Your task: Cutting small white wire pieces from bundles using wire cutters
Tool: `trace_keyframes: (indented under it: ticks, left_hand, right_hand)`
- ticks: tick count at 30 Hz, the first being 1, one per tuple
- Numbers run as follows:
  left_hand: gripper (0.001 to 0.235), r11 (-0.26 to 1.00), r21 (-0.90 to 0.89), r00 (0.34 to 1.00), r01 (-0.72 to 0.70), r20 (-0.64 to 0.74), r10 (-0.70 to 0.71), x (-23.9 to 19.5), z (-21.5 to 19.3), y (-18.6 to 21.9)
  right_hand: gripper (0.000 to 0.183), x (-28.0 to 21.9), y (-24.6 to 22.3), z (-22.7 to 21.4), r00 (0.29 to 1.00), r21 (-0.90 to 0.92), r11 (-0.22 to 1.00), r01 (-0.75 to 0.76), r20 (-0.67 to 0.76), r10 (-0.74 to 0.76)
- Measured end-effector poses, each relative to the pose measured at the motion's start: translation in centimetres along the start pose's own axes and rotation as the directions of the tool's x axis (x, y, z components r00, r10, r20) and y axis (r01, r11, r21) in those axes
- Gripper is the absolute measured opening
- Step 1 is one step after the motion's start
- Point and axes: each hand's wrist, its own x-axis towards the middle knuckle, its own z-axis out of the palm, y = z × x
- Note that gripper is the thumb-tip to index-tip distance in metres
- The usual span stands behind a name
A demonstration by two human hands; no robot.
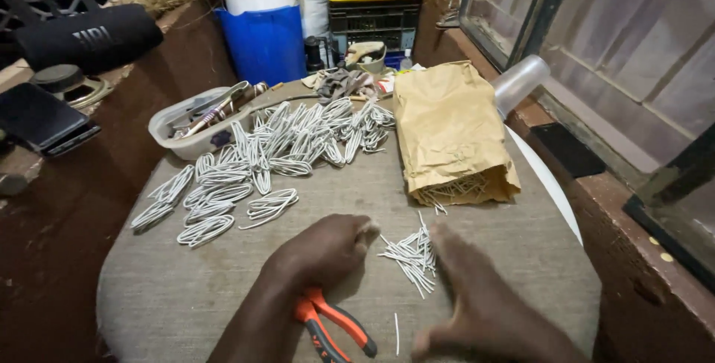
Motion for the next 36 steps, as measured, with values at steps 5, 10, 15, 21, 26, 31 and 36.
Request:
trace_keyframes:
  ticks: [5, 10, 15, 21, 26, 31, 36]
  left_hand:
    - [0.032, 0.992, 0.082, 0.995, -0.092, -0.036, 0.096, 2.1, 1.3, -1.4]
    - [0.050, 0.990, 0.039, 0.990, -0.134, -0.044, 0.135, 1.5, 0.9, -1.4]
    - [0.040, 0.971, 0.202, 0.989, -0.125, -0.054, 0.139, 1.2, 1.2, -0.3]
    - [0.005, 0.944, 0.199, 0.947, -0.264, -0.133, 0.293, 3.6, 3.9, -0.7]
    - [0.014, 0.978, -0.082, 0.976, -0.190, -0.122, 0.180, -0.7, 2.4, 3.1]
    - [0.017, 0.940, -0.273, 0.978, -0.202, -0.112, 0.178, -2.2, 1.2, 3.6]
    - [0.032, 0.947, -0.308, 0.982, -0.090, -0.188, 0.031, -2.7, 0.5, 4.2]
  right_hand:
    - [0.153, 4.6, 6.3, 6.4, 0.887, -0.445, 0.813, 0.376, -0.083, -0.455]
    - [0.094, 4.9, 3.6, 4.3, 0.934, -0.243, 0.931, 0.272, -0.165, -0.316]
    - [0.089, 4.2, 3.4, 2.2, 0.903, -0.149, 0.988, 0.050, -0.416, -0.108]
    - [0.131, 5.6, 4.2, 3.2, 0.936, -0.361, 0.933, 0.012, -0.324, -0.138]
    - [0.099, 7.3, 3.6, 2.3, 0.939, -0.363, 0.923, 0.126, -0.257, -0.229]
    - [0.057, 7.5, 2.0, 1.4, 0.966, -0.274, 0.948, 0.159, -0.156, -0.207]
    - [0.018, 8.3, 2.4, 2.6, 0.944, -0.304, 0.938, 0.166, -0.227, -0.240]
